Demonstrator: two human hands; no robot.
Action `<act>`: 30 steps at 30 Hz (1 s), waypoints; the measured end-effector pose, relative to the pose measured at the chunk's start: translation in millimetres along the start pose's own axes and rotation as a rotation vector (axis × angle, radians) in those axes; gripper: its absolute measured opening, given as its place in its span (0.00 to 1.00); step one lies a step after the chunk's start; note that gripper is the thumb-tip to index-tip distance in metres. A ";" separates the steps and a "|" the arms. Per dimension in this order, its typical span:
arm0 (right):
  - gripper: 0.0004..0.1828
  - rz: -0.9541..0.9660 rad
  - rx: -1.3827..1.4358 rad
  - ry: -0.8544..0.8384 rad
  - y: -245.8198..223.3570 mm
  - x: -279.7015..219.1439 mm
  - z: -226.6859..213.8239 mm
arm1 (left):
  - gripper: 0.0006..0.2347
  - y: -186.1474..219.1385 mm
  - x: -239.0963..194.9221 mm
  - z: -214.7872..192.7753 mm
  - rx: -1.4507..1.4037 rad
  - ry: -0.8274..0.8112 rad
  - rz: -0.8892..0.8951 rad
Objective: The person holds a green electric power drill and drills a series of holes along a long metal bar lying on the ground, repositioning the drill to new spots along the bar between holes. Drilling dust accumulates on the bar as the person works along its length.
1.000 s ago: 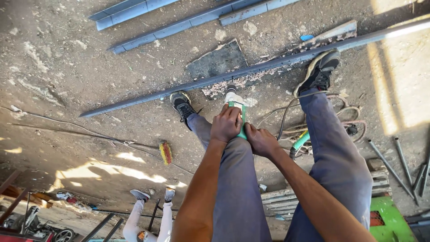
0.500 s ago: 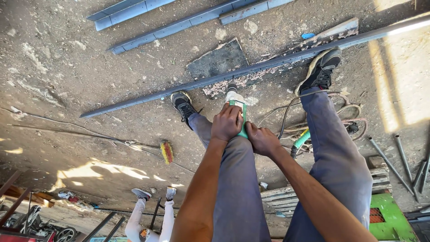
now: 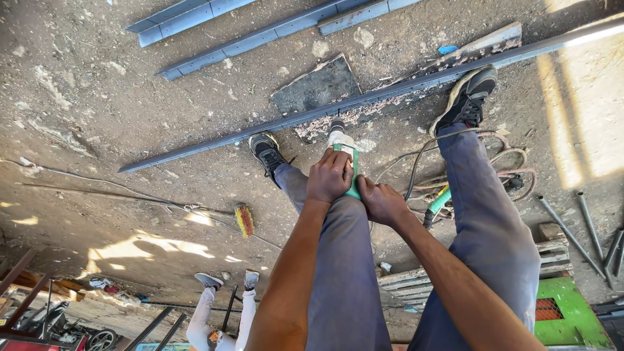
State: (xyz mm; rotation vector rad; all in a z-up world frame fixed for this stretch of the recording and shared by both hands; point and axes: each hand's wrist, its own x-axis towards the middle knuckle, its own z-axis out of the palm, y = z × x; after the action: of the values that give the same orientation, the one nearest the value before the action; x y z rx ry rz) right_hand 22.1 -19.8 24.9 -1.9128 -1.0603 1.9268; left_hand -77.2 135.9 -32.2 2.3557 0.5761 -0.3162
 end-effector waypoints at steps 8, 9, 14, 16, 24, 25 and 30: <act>0.33 0.002 -0.003 0.021 9.0 2.7 2.8 | 0.05 3.8 3.7 3.6 0.014 0.024 -0.008; 0.32 0.001 0.001 0.010 10.2 2.4 3.3 | 0.05 3.5 2.7 4.9 0.010 0.027 -0.009; 0.31 0.000 -0.004 0.009 2.2 -3.9 -12.9 | 0.05 9.2 11.6 -5.0 -0.022 0.036 0.018; 0.32 0.000 -0.007 0.018 2.0 -3.6 -12.5 | 0.05 8.5 11.0 -4.7 -0.028 0.038 0.020; 0.32 -0.021 -0.003 0.061 -3.1 0.5 -7.9 | 0.04 1.3 6.6 -6.3 -0.020 0.034 0.023; 0.32 -0.022 -0.001 0.062 -2.4 1.2 -6.3 | 0.04 0.4 6.9 -6.8 -0.018 0.032 0.024; 0.31 -0.031 0.015 0.081 1.4 2.1 3.6 | 0.05 -0.6 4.6 -8.5 -0.017 0.027 0.035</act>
State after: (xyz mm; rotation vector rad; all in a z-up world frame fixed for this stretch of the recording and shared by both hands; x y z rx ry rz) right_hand 18.8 -20.6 22.0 -1.9371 -1.0427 1.8196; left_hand -72.9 143.5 -27.9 2.3539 0.5478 -0.2631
